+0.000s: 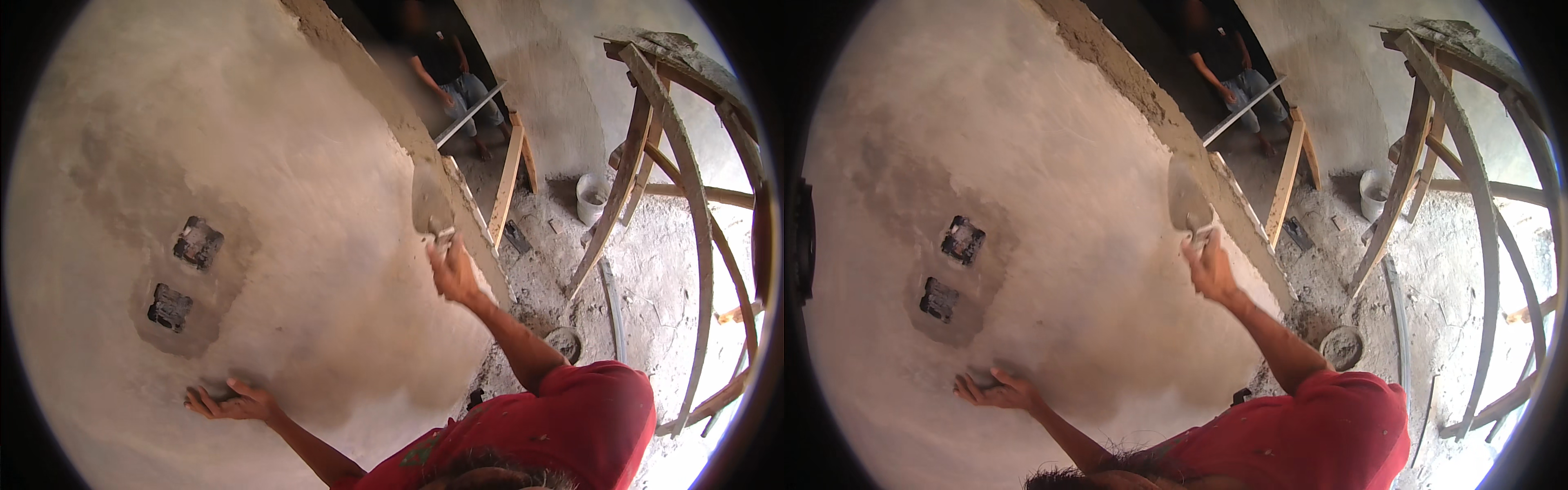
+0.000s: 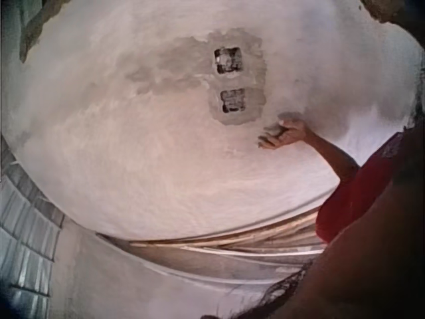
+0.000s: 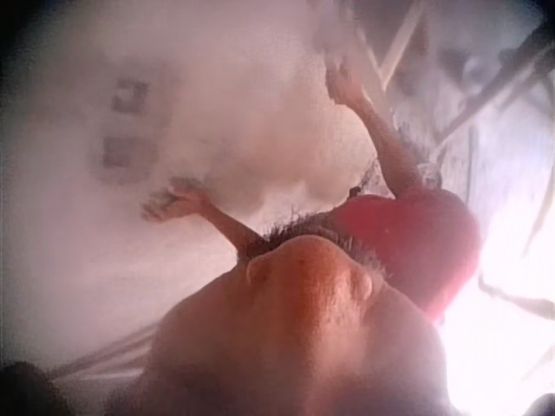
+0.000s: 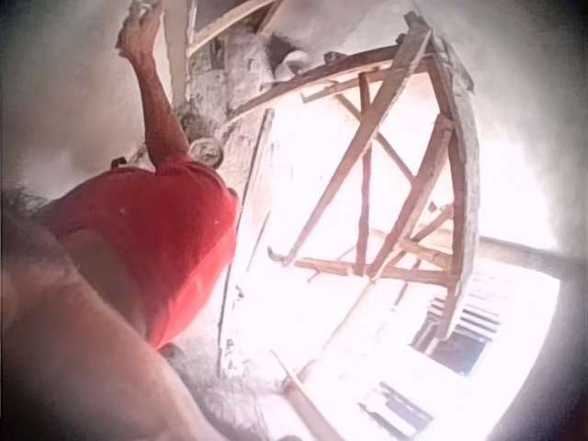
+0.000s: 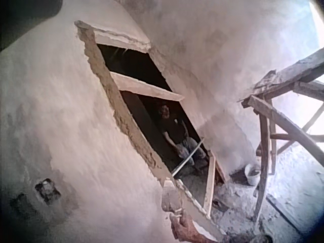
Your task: The person scoops wet cement from a bucket using a trowel and applies it to a curved wall surface. They repeatedly smooth and level the plaster with the trowel, working along the wall's edge and around embedded fixtures.
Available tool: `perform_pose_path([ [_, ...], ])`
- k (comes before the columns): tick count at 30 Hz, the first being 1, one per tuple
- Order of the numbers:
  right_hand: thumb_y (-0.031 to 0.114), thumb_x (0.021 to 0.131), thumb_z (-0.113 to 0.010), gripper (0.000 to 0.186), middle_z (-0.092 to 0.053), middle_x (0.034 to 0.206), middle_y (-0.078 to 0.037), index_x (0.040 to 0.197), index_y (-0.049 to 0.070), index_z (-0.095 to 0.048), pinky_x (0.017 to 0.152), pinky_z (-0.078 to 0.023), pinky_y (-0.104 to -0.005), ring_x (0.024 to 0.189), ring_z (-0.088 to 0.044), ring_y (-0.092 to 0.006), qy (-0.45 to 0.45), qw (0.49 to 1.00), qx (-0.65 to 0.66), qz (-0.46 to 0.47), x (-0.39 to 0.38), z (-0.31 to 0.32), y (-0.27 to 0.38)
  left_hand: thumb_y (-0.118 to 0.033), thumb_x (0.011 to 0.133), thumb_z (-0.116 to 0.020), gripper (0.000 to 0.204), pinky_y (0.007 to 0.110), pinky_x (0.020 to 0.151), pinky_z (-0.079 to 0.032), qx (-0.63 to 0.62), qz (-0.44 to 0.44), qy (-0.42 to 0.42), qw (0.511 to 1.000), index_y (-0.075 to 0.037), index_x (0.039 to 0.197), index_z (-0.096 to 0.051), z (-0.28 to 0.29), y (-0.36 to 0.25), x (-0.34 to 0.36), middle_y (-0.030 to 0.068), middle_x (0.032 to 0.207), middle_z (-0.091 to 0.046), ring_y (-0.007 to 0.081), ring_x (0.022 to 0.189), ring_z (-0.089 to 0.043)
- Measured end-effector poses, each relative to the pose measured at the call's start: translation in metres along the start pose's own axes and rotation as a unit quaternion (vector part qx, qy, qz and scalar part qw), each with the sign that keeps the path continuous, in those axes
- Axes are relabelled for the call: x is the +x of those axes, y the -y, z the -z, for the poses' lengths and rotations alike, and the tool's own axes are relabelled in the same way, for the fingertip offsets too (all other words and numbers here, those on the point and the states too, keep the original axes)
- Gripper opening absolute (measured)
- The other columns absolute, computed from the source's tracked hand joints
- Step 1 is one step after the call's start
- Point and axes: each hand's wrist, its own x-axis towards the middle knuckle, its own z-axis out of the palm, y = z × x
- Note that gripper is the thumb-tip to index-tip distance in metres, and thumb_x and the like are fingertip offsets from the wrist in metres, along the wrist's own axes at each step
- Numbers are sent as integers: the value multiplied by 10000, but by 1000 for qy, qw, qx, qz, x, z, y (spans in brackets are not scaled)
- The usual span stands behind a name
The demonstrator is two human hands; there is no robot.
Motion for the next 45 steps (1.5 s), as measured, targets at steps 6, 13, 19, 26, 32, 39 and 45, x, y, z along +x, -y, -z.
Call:
perform_pose_path([
  [6, 481, 1106, -338, 413, -524, 718, -17, 1070, 100, -493, 414, -453, -313, 491, -485, -137, 56, 940, 332, -64, 123, 26, 12, -281, 1041, -560, 487, 624, 1190, -233, 1, 3, 2, 1000, 20, 1393, -410, 0, -2, 4, 229, 1512, -363, 441, 1502, -228],
  [13, 495, 1101, -302, 525, -494, 724, -19, 992, 43, -545, 417, -431, -288, 502, -467, -128, 35, 984, 163, -59, 181, 2, 79, -292, 1033, -565, 507, 623, 1202, -219, 11, 17, -2, 1000, 13, 1393, -382, -4, -16, 13, 246, 1480, -393, 450, 1466, -295],
  [19, 434, 1104, -308, 555, -569, 705, -110, 1073, -77, -520, 449, -499, -364, 511, -572, -195, 58, 997, 18, 55, 151, -22, 125, -370, 1036, -545, 540, 629, 1200, -226, 12, 1, -7, 1000, -2, 1399, -385, -5, -14, 11, 230, 1459, -409, 455, 1462, -301],
  [26, 462, 1099, -292, 572, -556, 697, -117, 1117, -70, -500, 468, -509, -348, 513, -575, -192, 177, 975, -124, -48, 76, 5, 119, -378, 1026, -575, 540, 615, 1207, -233, 45, -11, -21, 999, -8, 1387, -421, 0, -7, 9, 188, 1443, -421, 446, 1459, -301],
  [32, 535, 1089, -327, 574, -436, 628, -6, 1238, 18, -525, 411, -400, -306, 470, -458, -131, 91, 996, 9, -7, 86, 19, 88, -398, 1026, -584, 551, 622, 1199, -233, 50, -21, -47, 997, -10, 1384, -428, -6, -11, 17, 184, 1442, -420, 426, 1468, -285],
  [39, 513, 1041, -523, 526, -521, 597, -25, 1010, 8, -669, 464, -426, -291, 484, -500, -123, 97, 989, 4, -107, -1, 63, -90, -387, 1022, -584, 539, 614, 1161, -272, -148, -61, 93, 983, 13, 1358, -451, 8, -54, -34, 217, 1403, -473, 428, 1409, -359],
  [45, 633, 955, -578, 635, -650, 711, -84, 905, 16, -721, 589, -556, -335, 559, -627, -197, -128, 868, -164, -451, -174, 212, -332, -243, 974, -651, 356, 450, 1007, -476, -368, 155, 791, 464, 7, 1222, -606, 68, -164, -225, 228, 1192, -654, 412, 1152, -621],
])
